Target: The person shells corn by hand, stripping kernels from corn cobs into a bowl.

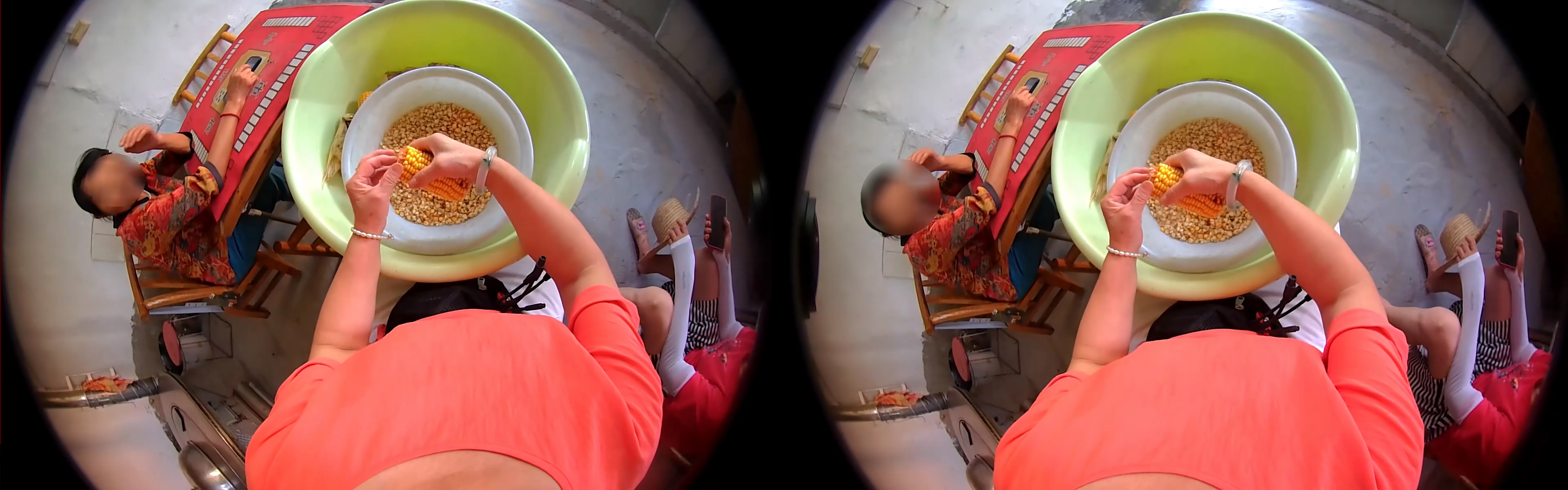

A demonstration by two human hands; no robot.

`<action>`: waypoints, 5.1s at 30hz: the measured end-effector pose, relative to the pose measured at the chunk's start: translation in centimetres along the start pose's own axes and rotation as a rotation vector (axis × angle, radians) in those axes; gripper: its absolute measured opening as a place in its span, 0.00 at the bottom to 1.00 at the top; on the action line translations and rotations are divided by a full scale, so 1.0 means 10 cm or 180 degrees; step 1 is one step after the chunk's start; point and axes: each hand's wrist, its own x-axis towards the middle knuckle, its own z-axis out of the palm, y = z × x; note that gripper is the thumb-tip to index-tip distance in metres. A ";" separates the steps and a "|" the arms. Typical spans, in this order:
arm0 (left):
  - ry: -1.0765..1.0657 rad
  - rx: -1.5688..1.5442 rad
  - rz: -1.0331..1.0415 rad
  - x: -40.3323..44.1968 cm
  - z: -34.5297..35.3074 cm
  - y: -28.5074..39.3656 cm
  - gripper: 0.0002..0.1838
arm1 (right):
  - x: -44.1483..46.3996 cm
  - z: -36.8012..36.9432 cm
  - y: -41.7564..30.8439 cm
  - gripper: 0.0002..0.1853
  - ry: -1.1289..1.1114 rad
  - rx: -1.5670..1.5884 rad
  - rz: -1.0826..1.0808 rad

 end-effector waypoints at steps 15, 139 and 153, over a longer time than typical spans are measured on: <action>-0.0032 -0.0042 0.0103 -0.02 0.03 -0.02 0.09 | -0.03 0.02 0.00 0.23 -0.0056 -0.0060 -0.0042; 0.0543 0.2483 0.0342 -0.06 0.04 -0.11 0.07 | 0.11 0.06 0.16 0.25 0.0527 -0.1016 -0.0100; 0.0044 0.1369 0.0456 -0.02 0.00 -0.15 0.08 | 0.13 0.06 0.16 0.28 0.0560 -0.0946 -0.0140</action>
